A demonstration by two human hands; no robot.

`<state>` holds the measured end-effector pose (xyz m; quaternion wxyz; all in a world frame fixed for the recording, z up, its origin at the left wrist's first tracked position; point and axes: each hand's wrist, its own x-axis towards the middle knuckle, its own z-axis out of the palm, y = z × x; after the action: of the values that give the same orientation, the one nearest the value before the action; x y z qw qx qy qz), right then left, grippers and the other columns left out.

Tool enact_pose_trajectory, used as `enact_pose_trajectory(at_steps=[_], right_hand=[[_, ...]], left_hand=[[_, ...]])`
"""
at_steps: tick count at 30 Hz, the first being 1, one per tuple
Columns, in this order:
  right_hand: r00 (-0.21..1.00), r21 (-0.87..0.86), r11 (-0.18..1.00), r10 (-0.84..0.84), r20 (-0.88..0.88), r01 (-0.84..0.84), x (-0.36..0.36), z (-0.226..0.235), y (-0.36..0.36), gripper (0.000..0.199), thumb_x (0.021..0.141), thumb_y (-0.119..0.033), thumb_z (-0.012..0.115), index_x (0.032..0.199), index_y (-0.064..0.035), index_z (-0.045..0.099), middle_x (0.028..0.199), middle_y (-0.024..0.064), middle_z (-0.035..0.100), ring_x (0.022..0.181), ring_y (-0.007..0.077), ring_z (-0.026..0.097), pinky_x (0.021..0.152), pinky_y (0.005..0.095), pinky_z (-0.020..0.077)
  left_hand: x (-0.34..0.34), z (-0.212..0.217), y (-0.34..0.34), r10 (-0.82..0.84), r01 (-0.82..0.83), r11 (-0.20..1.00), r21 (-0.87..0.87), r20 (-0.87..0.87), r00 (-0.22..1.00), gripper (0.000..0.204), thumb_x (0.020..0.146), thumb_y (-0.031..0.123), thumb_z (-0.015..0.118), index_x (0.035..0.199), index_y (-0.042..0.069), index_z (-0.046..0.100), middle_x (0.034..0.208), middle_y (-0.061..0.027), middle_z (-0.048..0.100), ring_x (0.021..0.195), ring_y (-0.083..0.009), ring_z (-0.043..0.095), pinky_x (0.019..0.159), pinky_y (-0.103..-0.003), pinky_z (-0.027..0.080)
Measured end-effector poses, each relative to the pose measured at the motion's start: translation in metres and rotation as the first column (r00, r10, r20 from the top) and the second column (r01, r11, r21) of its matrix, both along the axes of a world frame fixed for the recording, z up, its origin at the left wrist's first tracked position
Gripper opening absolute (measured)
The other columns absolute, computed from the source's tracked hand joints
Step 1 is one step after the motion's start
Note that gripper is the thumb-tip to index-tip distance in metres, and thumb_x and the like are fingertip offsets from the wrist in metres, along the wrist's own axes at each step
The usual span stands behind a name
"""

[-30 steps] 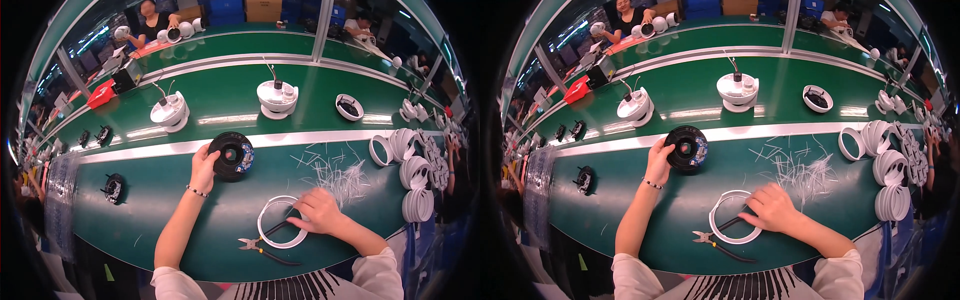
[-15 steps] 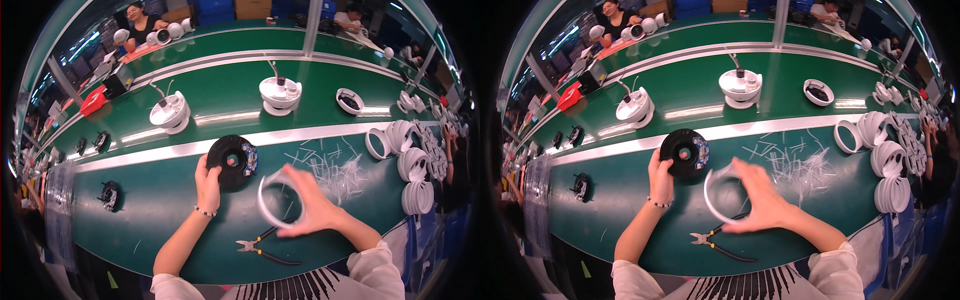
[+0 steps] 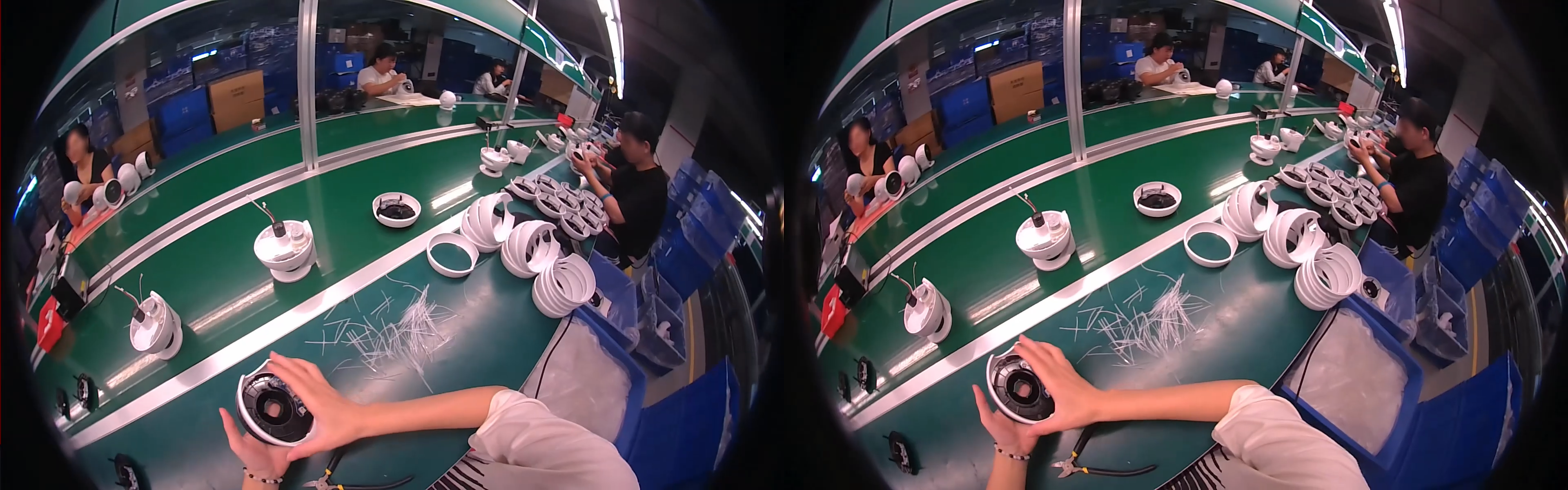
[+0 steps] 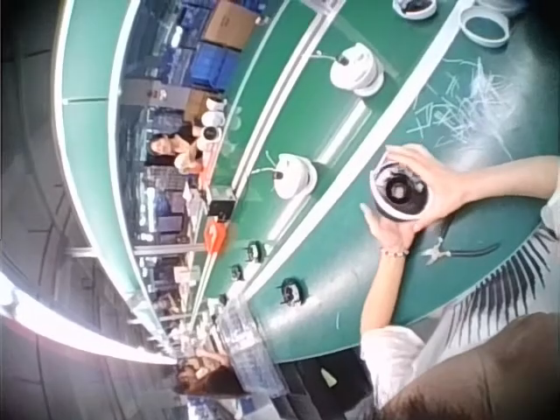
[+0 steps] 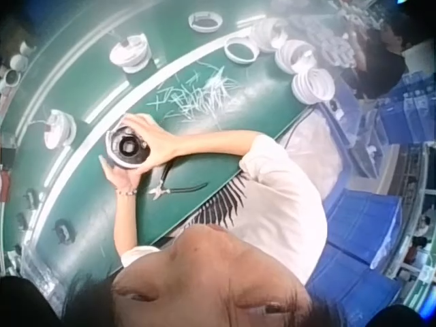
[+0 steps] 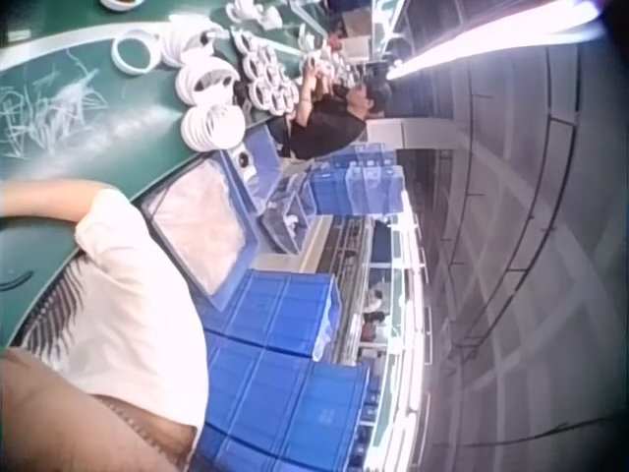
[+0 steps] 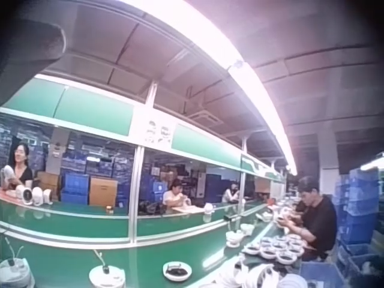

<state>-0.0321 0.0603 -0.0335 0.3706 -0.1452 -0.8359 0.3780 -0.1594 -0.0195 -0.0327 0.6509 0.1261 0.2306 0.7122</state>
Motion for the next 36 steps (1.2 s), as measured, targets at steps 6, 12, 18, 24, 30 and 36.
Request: enact_pose_trajectory(at_steps=[6,12,18,24,30,36], right_hand=[[0.998,0.009,0.998,0.056,0.001,-0.056,-0.007,-0.010,-0.002,0.102,0.057,-0.035,0.072,0.131,-0.0007,0.010,0.136,0.0238,0.003,0.123,0.0415,0.009,0.099,0.0469,0.0158],[0.999,0.079,0.997,0.015,0.035,-0.018,0.000,0.006,0.006,0.100,0.051,-0.031,0.077,0.127,0.0026,0.021,0.130,0.0228,0.021,0.121,0.0367,0.022,0.099,0.0418,0.0205],[0.995,0.166,0.986,0.004,0.104,-0.021,-0.006,0.012,-0.001,0.100,0.047,-0.030,0.078,0.125,-0.0015,0.022,0.129,0.0247,0.018,0.115,0.0436,0.022,0.093,0.0489,0.0246],[0.984,0.266,0.960,0.038,0.175,-0.085,-0.010,0.017,-0.004,0.102,0.048,-0.034,0.078,0.125,0.0000,0.020,0.131,0.0237,0.018,0.116,0.0433,0.023,0.094,0.0488,0.0243],[0.977,0.292,0.947,0.078,0.199,-0.135,-0.010,0.022,0.001,0.102,0.048,-0.035,0.077,0.125,0.0006,0.021,0.130,0.0229,0.021,0.116,0.0427,0.024,0.094,0.0470,0.0253],[0.991,0.188,0.981,0.028,0.135,-0.053,-0.012,0.005,0.007,0.106,0.047,-0.038,0.078,0.126,0.0022,0.020,0.129,0.0233,0.022,0.115,0.0399,0.026,0.094,0.0455,0.0248]], left_hand=[[-0.006,-0.007,0.005,0.025,-0.017,0.997,0.072,-0.108,0.994,0.049,0.085,0.040,0.028,0.120,0.008,0.040,0.121,-0.0086,0.044,0.111,-0.0237,0.042,0.094,-0.037,0.033],[-0.013,-0.017,0.011,0.033,-0.028,0.995,0.091,-0.059,0.998,0.050,0.084,0.037,0.026,0.119,0.006,0.041,0.119,-0.0101,0.045,0.109,-0.0244,0.043,0.094,-0.039,0.036],[-0.011,-0.007,0.003,-0.090,0.090,0.995,0.046,0.005,0.996,0.069,0.081,0.061,0.021,0.124,0.009,0.034,0.123,-0.0098,0.040,0.112,-0.0242,0.040,0.094,-0.040,0.034],[-0.028,-0.013,-0.001,-0.146,0.149,0.988,0.043,-0.058,0.988,0.086,0.072,0.073,0.017,0.129,0.010,0.026,0.127,-0.0110,0.035,0.117,-0.0271,0.035,0.097,-0.045,0.030],[-0.030,-0.019,-0.004,-0.185,0.192,0.981,0.037,-0.146,0.972,0.083,0.073,0.071,0.025,0.129,0.010,0.025,0.129,-0.0118,0.032,0.118,-0.0275,0.034,0.096,-0.046,0.031],[-0.022,-0.019,-0.001,-0.091,0.099,0.993,0.069,-0.101,0.991,0.062,0.078,0.048,0.042,0.123,0.006,0.032,0.121,-0.0118,0.040,0.110,-0.0244,0.042,0.093,-0.040,0.036]])
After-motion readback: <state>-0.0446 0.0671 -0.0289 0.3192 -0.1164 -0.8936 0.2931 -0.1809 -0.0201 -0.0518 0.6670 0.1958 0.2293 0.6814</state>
